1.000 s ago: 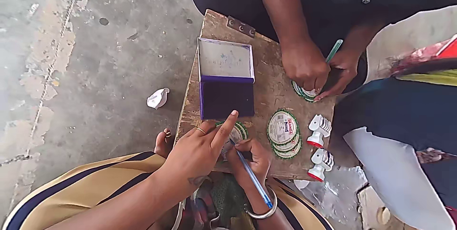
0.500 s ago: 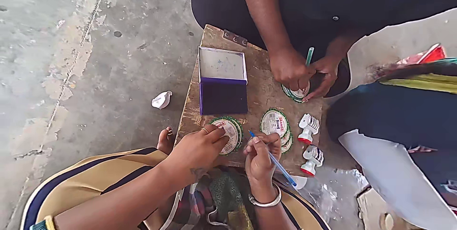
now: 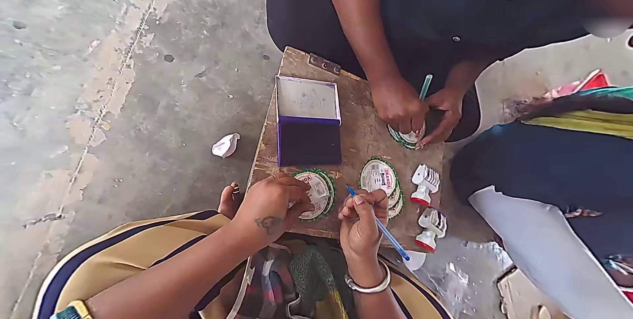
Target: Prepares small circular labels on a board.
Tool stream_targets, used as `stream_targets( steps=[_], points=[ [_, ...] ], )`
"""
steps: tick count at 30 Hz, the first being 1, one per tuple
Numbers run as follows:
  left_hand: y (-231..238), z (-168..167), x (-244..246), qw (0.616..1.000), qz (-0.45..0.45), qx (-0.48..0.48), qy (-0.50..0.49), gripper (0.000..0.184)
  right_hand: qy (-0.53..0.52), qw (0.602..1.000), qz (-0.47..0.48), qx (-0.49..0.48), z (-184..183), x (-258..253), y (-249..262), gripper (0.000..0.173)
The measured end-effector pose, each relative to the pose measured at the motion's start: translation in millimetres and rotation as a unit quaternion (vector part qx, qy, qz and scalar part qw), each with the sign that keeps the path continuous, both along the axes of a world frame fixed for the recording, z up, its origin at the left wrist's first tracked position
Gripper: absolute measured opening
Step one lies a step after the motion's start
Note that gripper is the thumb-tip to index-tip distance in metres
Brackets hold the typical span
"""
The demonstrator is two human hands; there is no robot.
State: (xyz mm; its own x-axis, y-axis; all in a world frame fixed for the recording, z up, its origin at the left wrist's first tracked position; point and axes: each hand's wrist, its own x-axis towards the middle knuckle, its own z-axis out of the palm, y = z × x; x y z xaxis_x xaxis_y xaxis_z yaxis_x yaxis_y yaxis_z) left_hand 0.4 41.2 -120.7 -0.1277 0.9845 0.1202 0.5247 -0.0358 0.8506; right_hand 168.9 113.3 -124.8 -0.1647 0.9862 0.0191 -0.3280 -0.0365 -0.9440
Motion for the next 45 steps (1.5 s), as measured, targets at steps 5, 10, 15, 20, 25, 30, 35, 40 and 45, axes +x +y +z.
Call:
stream_targets(
  steps=[5,10,15,20,25,30,35,40,45],
  points=[
    [-1.1,1.4,-1.6,0.999,0.037,-0.027,-0.020,0.024,-0.038,0.997,0.003,0.063,-3.2,3.7,-4.6,0.021],
    [-2.1,-6.4,3.4,0.995,0.093,0.024,0.010,0.024,-0.258,0.927,0.086,0.256,-9.8,3.3,-10.5,0.006],
    [1.1,-4.0,-1.0,0.998,0.053,0.022,-0.013,0.044,-0.354,0.892,0.086,0.268,-19.3,-7.2,-13.2,0.013],
    [0.4,-3.0,-0.8,0.999,0.051,0.000,-0.004,0.038,-0.369,0.882,0.091,0.279,-19.3,-6.4,-12.6,0.014],
    [0.9,-2.7,-1.7,0.999,0.036,-0.028,0.007,0.047,-0.377,0.878,0.076,0.286,-19.4,-7.7,-11.9,0.015],
    [0.1,-2.9,-2.6,0.999,0.026,-0.021,0.017,0.048,-0.357,0.896,0.086,0.250,-15.4,-8.8,-12.4,0.010],
    [0.1,-3.1,-2.1,0.999,0.024,-0.018,0.027,0.048,-0.375,0.891,0.093,0.238,-13.6,-10.2,-11.7,0.010],
    [-0.1,-2.0,-2.6,0.999,0.019,-0.025,0.023,0.048,-0.357,0.899,0.099,0.234,-13.7,-10.2,-11.6,0.009],
    [-0.1,-3.2,-3.2,0.999,0.016,-0.018,0.032,0.049,-0.345,0.906,0.102,0.222,-13.8,-11.5,-11.2,0.008]
  ],
)
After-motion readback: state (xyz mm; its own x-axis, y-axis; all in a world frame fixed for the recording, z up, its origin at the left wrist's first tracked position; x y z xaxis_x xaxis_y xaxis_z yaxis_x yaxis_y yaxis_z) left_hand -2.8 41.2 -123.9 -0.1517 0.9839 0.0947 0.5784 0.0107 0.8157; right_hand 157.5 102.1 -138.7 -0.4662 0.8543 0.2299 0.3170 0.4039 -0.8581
